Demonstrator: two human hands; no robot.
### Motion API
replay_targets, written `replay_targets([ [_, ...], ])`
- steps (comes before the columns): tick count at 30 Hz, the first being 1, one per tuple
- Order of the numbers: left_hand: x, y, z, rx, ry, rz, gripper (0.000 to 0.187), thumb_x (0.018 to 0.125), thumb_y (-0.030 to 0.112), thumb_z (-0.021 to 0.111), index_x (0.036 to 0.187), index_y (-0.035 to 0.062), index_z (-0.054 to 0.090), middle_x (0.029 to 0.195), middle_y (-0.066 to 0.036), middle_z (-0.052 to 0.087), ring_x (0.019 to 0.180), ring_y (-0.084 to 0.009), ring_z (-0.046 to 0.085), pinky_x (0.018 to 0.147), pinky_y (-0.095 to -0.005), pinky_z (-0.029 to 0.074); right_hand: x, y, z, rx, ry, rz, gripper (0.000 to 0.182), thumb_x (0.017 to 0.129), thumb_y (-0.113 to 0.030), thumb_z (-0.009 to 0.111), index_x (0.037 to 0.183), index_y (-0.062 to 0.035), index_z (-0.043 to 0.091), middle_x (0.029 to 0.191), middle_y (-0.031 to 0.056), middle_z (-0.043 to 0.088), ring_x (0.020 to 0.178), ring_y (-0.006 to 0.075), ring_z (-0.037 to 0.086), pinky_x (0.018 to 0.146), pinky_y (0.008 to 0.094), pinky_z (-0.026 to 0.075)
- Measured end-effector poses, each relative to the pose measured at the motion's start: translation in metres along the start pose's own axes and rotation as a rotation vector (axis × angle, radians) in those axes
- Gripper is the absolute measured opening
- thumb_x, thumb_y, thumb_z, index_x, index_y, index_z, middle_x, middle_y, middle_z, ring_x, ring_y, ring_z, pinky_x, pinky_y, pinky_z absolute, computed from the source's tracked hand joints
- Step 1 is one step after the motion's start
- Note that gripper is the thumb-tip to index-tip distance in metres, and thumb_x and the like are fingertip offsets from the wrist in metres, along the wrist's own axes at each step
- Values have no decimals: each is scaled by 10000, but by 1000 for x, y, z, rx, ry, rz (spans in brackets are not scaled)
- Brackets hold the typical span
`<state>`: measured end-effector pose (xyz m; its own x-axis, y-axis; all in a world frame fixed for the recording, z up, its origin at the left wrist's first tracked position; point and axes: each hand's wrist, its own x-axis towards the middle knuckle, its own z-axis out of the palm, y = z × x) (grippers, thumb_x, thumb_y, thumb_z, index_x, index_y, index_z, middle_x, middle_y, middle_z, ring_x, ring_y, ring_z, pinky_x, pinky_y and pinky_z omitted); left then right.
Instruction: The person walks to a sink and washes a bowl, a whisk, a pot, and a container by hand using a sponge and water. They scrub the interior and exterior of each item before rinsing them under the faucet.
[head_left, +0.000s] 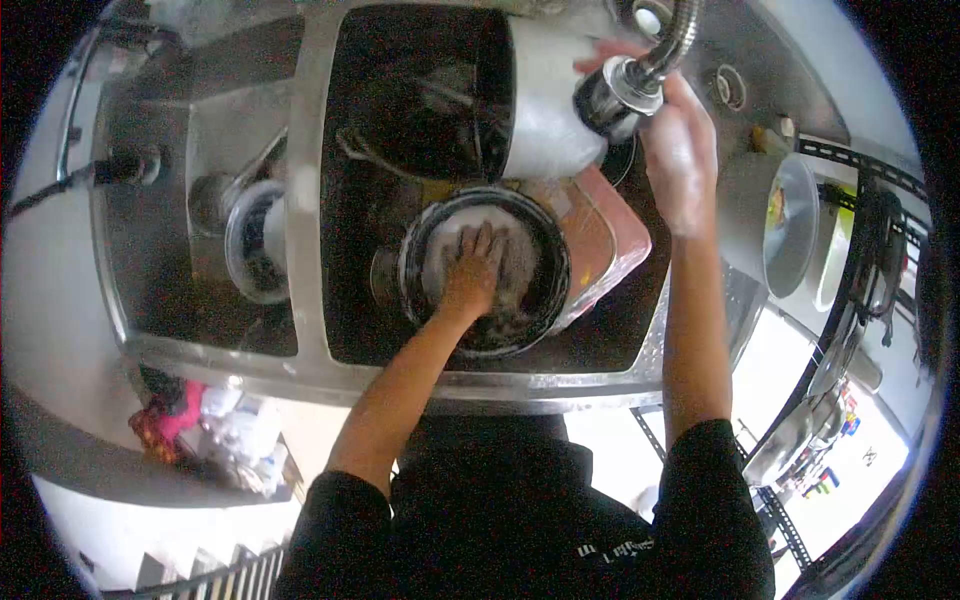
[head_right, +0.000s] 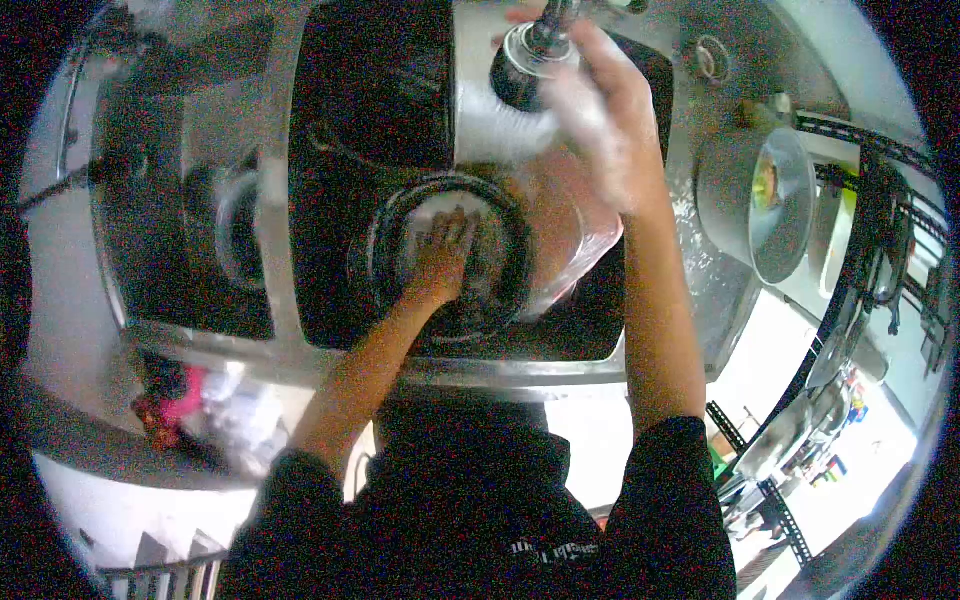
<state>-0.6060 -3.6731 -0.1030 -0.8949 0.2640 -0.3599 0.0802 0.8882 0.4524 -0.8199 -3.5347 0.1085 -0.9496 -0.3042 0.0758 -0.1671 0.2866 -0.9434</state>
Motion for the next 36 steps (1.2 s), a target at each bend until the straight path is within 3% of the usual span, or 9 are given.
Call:
replay_targets([
  [7,-27,5,30,11,20,207,354,823,137,489,1157,47,565,1325,-184,409,1160,-422,428,977,-532,344,-21,-45,15,-17,-58,63,513,884,-426,450,1115,23,541,951,124,634,882,155,579,810,283,435],
  [13,-8,2,-29,68,-428,-100,429,784,120,539,1207,55,537,1368,-206,348,1228,-433,350,1069,-544,183,-67,42,31,143,26,210,612,875,-479,403,1249,5,422,1104,211,567,951,298,573,861,396,435],
  [14,-14,-8,7,-162,108,-63,559,778,158,555,1322,121,436,1425,-150,287,1295,-413,258,1083,-554,105,-77,46,45,111,9,194,531,865,-382,444,1233,1,440,1119,220,556,973,324,561,858,410,437],
  [16,-15,-1,40,-149,153,9,607,787,181,557,1365,175,373,1443,-117,266,1319,-395,214,1075,-568,114,-101,63,67,-450,-119,70,389,796,-99,562,1166,0,495,1169,239,515,1046,392,514,839,437,441],
  [19,-28,12,27,-123,-87,241,618,819,204,534,1396,237,314,1455,-88,252,1337,-394,165,1068,-584,107,-144,111,83,-753,-85,-145,380,781,-92,552,1146,8,513,1121,249,540,1004,409,529,856,443,441],
  [26,-20,11,17,-71,15,-124,559,845,201,515,1378,167,348,1454,-85,247,1339,-359,187,994,-619,262,-155,123,71,-630,-139,238,396,686,69,485,1078,28,526,940,279,579,926,463,523,808,451,441],
  [29,-39,32,10,128,-224,124,538,842,184,521,1351,99,369,1450,-106,234,1319,-342,248,958,-579,344,-155,116,73,-515,-34,169,289,742,27,489,1020,38,568,941,259,603,918,422,567,817,461,447],
  [32,-25,11,5,-345,-259,-24,523,811,126,541,1306,37,397,1415,-159,276,1269,-389,311,963,-545,352,-159,117,73,-427,-33,181,295,746,38,484,1030,33,561,950,267,601,917,426,568,817,460,449],
  [36,8,-14,16,-436,204,-202,600,700,5,567,1273,-17,390,1319,-283,353,1195,-448,367,996,-501,315,-171,134,70,-425,-31,250,367,762,77,505,1124,19,522,1082,262,556,1067,409,507,864,382,428],
])
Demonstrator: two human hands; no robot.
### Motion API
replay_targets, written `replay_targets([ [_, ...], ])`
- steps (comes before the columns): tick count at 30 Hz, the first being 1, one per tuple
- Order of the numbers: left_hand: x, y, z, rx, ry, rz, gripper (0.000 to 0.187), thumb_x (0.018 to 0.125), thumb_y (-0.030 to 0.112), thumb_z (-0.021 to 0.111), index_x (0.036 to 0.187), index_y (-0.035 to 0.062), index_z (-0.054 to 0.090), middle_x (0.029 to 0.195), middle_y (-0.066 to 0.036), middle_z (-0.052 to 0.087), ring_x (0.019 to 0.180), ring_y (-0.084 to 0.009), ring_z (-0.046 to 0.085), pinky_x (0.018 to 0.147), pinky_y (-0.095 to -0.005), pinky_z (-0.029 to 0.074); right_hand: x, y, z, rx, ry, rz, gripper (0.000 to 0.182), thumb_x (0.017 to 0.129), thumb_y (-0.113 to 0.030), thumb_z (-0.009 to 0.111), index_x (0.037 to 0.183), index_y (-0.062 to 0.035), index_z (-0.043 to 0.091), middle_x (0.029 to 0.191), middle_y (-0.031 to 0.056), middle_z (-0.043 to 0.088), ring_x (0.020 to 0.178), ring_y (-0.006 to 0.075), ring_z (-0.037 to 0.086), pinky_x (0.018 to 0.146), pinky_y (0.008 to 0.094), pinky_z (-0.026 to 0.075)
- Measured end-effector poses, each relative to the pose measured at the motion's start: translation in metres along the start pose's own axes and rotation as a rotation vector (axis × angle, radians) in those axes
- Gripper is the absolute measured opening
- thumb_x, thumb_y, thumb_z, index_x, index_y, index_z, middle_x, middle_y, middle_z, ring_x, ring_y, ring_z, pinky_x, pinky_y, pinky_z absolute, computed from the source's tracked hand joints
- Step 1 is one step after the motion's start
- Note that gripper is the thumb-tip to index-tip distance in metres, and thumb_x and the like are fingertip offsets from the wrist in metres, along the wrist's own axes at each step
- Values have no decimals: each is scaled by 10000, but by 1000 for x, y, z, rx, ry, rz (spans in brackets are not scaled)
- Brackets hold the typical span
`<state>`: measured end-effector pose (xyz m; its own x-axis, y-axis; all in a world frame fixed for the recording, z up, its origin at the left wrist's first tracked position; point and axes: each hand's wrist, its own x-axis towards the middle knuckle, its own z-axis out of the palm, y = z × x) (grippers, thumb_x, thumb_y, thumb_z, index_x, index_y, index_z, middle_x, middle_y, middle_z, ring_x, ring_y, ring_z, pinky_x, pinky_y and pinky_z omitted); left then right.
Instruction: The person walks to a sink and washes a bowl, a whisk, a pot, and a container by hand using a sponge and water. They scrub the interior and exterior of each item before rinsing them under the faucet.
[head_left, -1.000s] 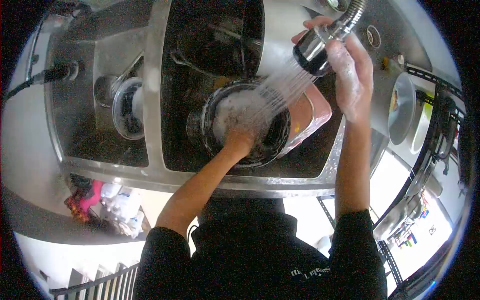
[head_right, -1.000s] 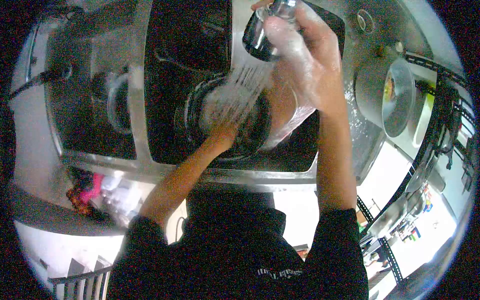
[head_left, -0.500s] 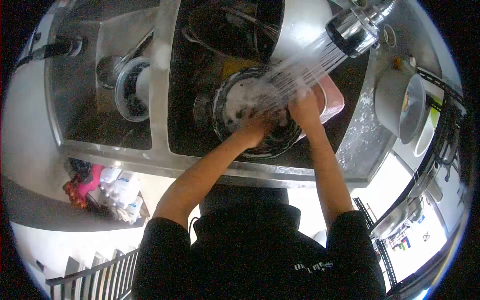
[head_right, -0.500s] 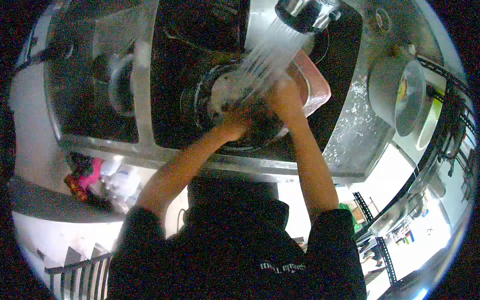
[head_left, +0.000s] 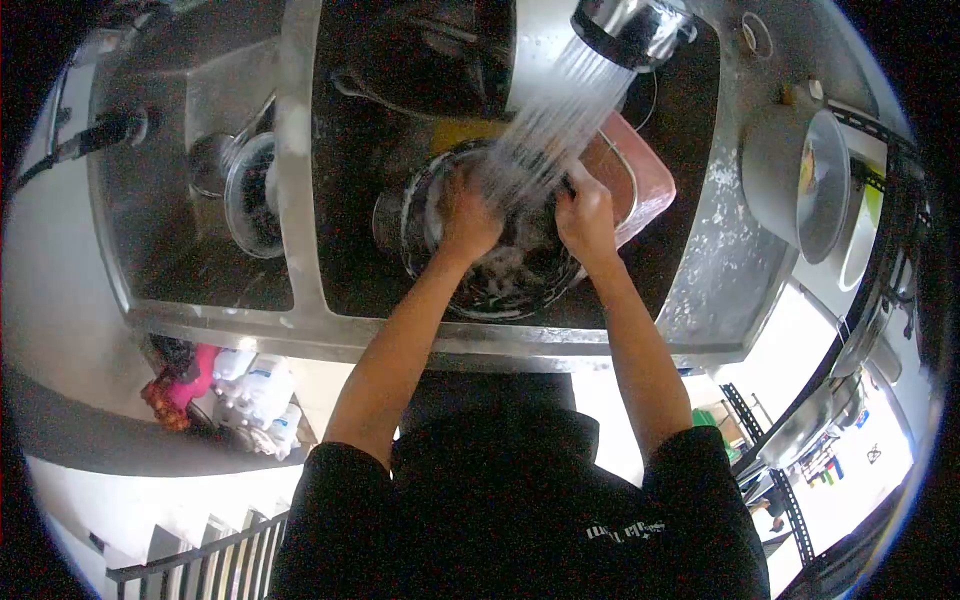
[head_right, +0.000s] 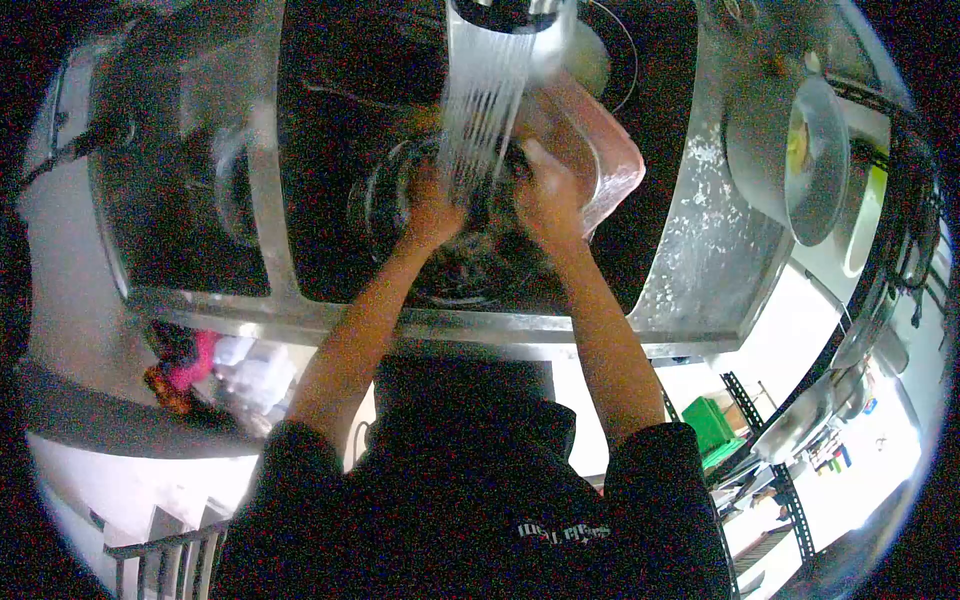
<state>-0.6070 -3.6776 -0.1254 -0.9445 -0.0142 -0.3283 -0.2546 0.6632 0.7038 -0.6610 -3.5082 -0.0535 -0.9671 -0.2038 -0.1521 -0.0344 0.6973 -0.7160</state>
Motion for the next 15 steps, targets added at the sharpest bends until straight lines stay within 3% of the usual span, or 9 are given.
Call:
replay_targets([
  [3,-18,27,32,-11,-68,233,616,692,-6,558,1281,-23,374,1333,-299,323,1241,-435,317,1036,-481,273,1,2,0,35,-1,-14,344,779,65,517,1119,19,527,1066,254,568,1052,405,521,863,378,428],
  [7,-25,29,32,-157,-421,196,637,666,-43,535,1282,-28,372,1298,-293,379,1257,-427,300,1061,-475,235,-3,4,-6,32,30,-36,320,782,64,518,1099,22,532,1026,245,583,1027,404,536,847,367,435],
  [8,-21,28,22,74,-193,284,650,655,-30,544,1280,-29,369,1285,-273,405,1251,-422,313,1071,-468,218,-3,4,-8,20,43,-40,313,782,64,518,1093,24,533,1015,245,584,1020,404,539,841,364,438],
  [10,-2,31,-18,121,-300,206,616,657,-1,555,1254,-29,403,1278,-258,414,1241,-417,323,1059,-475,225,-5,13,-3,24,76,-87,300,783,58,529,1081,23,534,1010,244,585,1005,405,545,826,361,441],
  [12,3,17,-3,231,-147,251,534,672,56,570,1195,-9,477,1243,-231,447,1185,-412,382,985,-525,284,-5,14,-4,27,91,-87,288,785,51,541,1072,20,535,1000,243,585,989,404,551,812,360,444],
  [15,-25,16,35,281,-289,543,469,697,76,572,1157,6,515,1263,-229,432,1196,-402,373,926,-571,309,-7,1,-10,63,94,-20,278,790,41,553,1066,11,537,978,237,588,966,403,559,800,360,445],
])
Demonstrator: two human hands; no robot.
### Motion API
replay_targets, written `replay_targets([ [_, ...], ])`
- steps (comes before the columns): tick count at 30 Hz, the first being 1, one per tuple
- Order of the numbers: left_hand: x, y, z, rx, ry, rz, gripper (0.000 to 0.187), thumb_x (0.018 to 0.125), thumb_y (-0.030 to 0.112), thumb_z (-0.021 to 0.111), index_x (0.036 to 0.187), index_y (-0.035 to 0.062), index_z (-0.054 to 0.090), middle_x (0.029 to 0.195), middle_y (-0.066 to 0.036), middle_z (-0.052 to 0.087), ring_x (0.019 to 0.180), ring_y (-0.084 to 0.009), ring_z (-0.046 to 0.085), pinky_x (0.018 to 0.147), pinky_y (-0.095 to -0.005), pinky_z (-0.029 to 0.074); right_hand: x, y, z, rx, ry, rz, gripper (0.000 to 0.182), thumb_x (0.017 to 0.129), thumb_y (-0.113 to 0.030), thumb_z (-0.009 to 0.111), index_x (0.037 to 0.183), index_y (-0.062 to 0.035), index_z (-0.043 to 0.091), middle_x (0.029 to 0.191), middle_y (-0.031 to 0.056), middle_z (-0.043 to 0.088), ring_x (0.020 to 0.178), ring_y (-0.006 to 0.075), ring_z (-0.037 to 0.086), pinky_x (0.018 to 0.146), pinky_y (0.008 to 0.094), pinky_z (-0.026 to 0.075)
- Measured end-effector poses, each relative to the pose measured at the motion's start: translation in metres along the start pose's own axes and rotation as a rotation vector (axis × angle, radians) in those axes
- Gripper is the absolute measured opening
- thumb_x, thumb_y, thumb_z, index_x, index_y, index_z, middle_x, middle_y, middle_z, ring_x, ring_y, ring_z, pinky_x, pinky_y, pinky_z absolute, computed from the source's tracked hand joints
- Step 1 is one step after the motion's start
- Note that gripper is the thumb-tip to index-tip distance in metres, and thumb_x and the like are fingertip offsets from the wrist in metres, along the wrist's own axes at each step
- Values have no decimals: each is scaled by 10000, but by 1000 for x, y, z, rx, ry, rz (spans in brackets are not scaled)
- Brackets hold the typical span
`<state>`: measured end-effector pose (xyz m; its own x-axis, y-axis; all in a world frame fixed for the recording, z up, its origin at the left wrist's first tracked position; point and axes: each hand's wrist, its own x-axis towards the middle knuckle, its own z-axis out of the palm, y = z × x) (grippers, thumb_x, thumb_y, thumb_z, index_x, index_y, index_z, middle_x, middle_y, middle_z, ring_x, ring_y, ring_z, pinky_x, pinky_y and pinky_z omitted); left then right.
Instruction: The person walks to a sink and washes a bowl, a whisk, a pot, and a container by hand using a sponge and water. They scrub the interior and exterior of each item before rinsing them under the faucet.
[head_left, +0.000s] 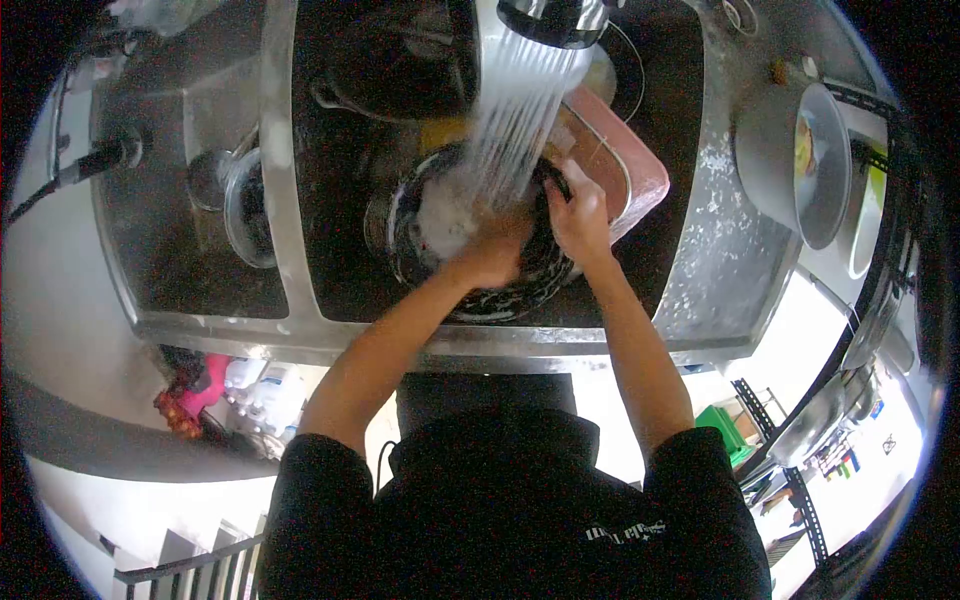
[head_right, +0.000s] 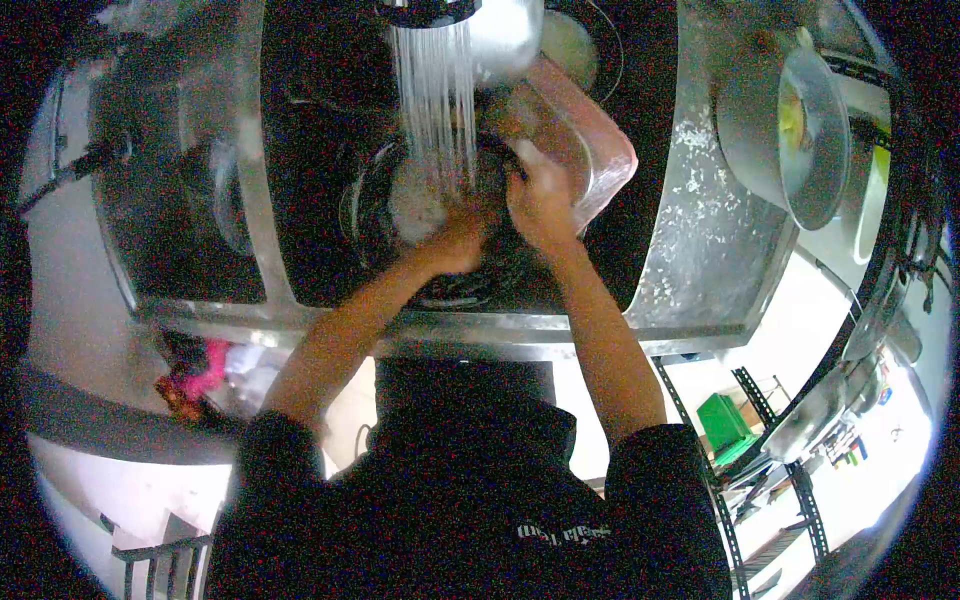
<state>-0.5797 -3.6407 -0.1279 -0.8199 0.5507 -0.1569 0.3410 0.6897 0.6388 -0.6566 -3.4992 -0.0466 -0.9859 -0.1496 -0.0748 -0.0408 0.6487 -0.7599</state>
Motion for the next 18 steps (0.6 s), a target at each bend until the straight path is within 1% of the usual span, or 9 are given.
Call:
replay_targets([
  [3,-15,4,-4,-412,-298,-122,448,743,123,578,1163,-13,499,1237,-226,468,1169,-408,413,930,-558,336,-1,-3,-1,63,26,14,282,787,47,545,1065,4,536,963,229,591,958,405,560,803,357,443],
  [6,-40,-2,-48,-18,-269,60,484,772,165,585,1179,-57,446,1186,-278,477,1090,-432,469,949,-505,359,4,-2,2,104,10,-35,311,771,73,517,1073,0,534,964,226,594,963,411,556,823,352,437],
  [8,-41,10,-94,-36,-634,-146,450,793,195,573,1147,-64,475,1077,-286,534,1014,-421,521,917,-482,392,14,-9,0,154,-42,-63,350,751,101,493,1084,-1,533,972,228,597,969,415,552,843,349,431],
  [9,-42,16,-110,-39,-813,-250,437,803,210,567,1131,-67,489,1022,-290,562,976,-416,548,901,-470,409,19,-5,7,136,-39,-90,364,741,97,485,1087,-4,542,985,228,601,982,407,555,864,371,428],
  [11,-64,40,-119,-43,-598,-142,444,786,198,575,1126,-74,487,958,-289,575,926,-405,569,838,-473,441,23,7,22,94,-32,-139,394,721,88,471,1092,-11,560,1013,229,610,1006,391,560,906,416,422],
  [12,-71,49,-120,-50,-482,-94,447,777,192,579,1123,-77,486,925,-289,581,900,-400,579,807,-475,457,27,-3,16,100,-59,-138,413,710,94,464,1100,-8,553,1017,231,607,1003,395,559,905,420,422],
  [15,-68,56,-107,-137,-536,-144,431,759,163,580,1104,-78,484,849,-258,599,807,-393,601,713,-459,487,41,-20,7,55,-134,-138,441,694,92,450,1116,2,539,1036,235,597,1008,395,552,896,430,427],
  [17,-63,69,-103,-204,-399,-155,387,749,130,572,1078,-60,499,841,-240,603,785,-392,601,692,-451,489,44,-6,10,-62,-155,-125,419,708,68,451,1113,6,540,1060,238,585,1033,381,540,883,433,435],
  [18,-61,76,-104,-237,-328,-159,366,744,114,568,1064,-51,507,837,-232,606,774,-391,601,682,-447,491,51,-24,2,-61,-215,-82,398,726,42,451,1112,6,542,1084,228,578,1051,376,528,889,431,429],
])
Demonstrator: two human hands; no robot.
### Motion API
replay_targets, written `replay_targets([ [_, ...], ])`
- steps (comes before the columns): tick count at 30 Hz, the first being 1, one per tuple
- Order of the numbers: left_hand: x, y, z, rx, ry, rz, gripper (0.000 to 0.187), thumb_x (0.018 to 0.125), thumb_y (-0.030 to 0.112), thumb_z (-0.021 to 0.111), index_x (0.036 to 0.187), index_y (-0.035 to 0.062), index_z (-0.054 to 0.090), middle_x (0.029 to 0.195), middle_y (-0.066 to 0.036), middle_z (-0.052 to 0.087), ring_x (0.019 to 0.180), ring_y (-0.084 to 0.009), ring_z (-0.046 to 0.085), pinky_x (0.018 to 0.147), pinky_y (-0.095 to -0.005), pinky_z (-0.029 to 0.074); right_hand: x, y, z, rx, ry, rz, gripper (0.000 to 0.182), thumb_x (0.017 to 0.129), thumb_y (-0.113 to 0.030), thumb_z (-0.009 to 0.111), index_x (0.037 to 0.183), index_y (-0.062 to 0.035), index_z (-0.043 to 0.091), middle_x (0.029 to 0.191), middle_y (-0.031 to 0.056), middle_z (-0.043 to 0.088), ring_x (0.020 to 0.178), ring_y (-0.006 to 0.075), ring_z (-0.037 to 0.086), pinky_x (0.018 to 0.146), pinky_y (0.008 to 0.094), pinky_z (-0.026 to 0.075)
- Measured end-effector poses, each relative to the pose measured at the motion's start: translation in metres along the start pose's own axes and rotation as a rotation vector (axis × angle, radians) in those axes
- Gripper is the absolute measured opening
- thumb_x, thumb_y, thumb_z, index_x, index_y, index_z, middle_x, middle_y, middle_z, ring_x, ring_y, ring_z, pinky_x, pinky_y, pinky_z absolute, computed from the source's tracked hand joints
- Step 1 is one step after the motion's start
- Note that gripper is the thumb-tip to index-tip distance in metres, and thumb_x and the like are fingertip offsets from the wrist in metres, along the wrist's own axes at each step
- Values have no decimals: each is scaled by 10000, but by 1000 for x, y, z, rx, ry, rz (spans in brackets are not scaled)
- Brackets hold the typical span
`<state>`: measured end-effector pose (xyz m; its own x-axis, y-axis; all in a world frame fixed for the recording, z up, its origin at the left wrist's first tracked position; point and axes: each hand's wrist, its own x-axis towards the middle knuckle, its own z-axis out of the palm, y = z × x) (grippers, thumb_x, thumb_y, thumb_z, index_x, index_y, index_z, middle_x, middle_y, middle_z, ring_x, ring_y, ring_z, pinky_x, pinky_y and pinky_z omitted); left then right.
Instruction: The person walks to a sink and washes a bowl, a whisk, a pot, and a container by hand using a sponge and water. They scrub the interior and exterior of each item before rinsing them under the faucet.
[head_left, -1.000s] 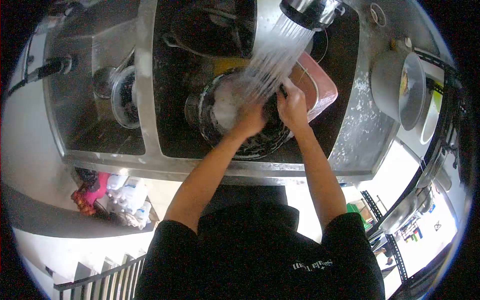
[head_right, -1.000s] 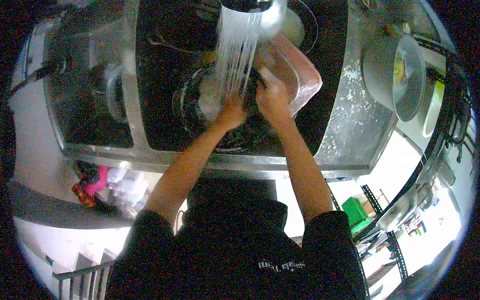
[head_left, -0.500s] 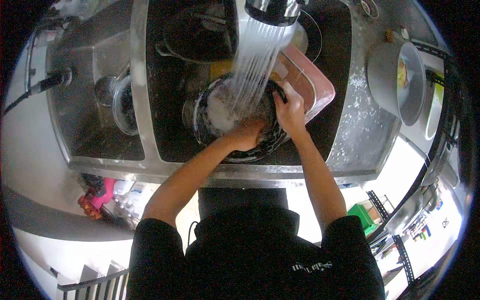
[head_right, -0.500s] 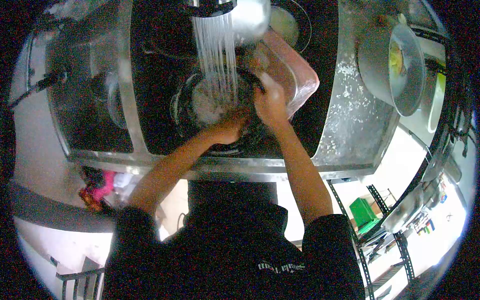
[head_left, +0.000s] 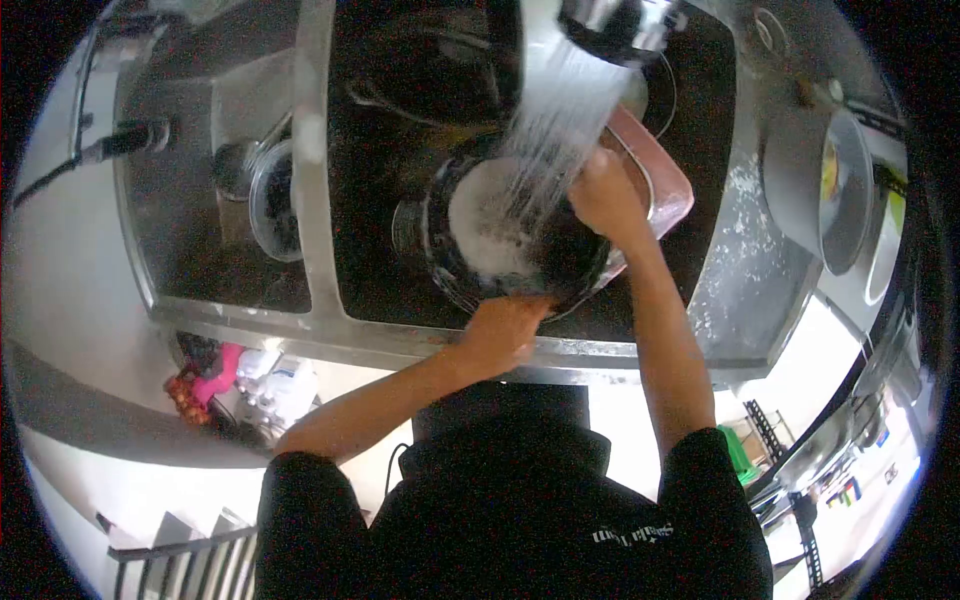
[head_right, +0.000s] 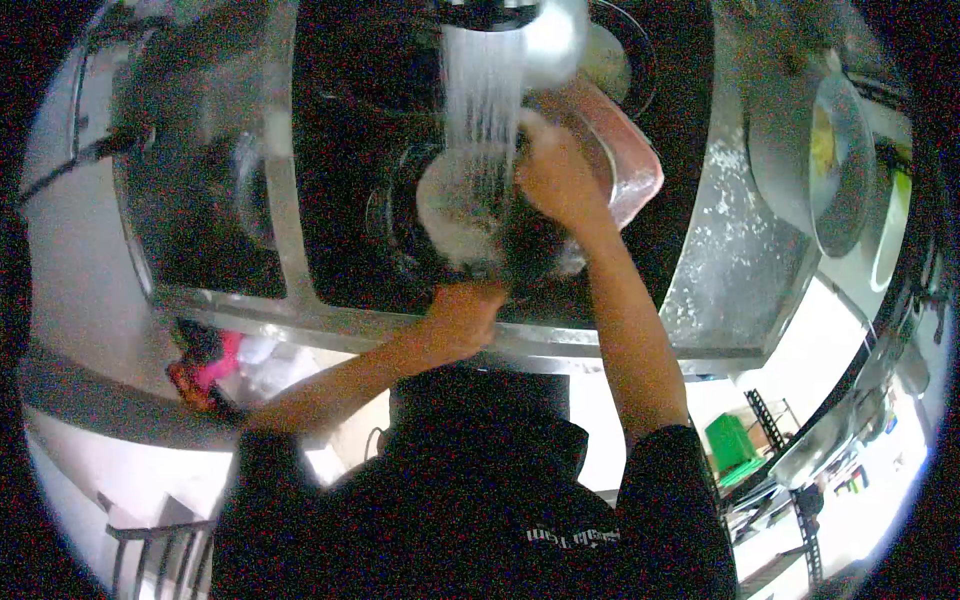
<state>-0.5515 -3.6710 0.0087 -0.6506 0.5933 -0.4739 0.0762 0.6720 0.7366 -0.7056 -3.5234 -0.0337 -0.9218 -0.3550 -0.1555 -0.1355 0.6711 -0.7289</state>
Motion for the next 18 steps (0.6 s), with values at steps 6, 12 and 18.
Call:
replay_targets([
  [6,-8,26,-33,-725,575,-170,291,868,234,521,999,-26,524,772,-168,620,690,-337,618,676,-436,493,27,-59,-23,224,-191,53,326,917,-243,440,1124,-22,559,1169,155,559,1098,321,512,944,351,392],
  [12,-49,-16,-91,-789,635,-289,448,923,384,437,829,-17,613,626,-66,580,585,-145,522,548,-360,413,14,-104,-15,438,-188,8,307,911,-169,495,1183,-35,547,1179,100,570,1115,198,508,972,312,360],
  [18,-62,-84,-124,-842,566,-444,522,863,484,510,834,-19,647,655,-88,600,603,-188,560,605,-353,447,23,-105,-11,379,-236,69,343,953,-258,426,1178,-33,553,1162,89,572,1087,196,509,960,314,362],
])
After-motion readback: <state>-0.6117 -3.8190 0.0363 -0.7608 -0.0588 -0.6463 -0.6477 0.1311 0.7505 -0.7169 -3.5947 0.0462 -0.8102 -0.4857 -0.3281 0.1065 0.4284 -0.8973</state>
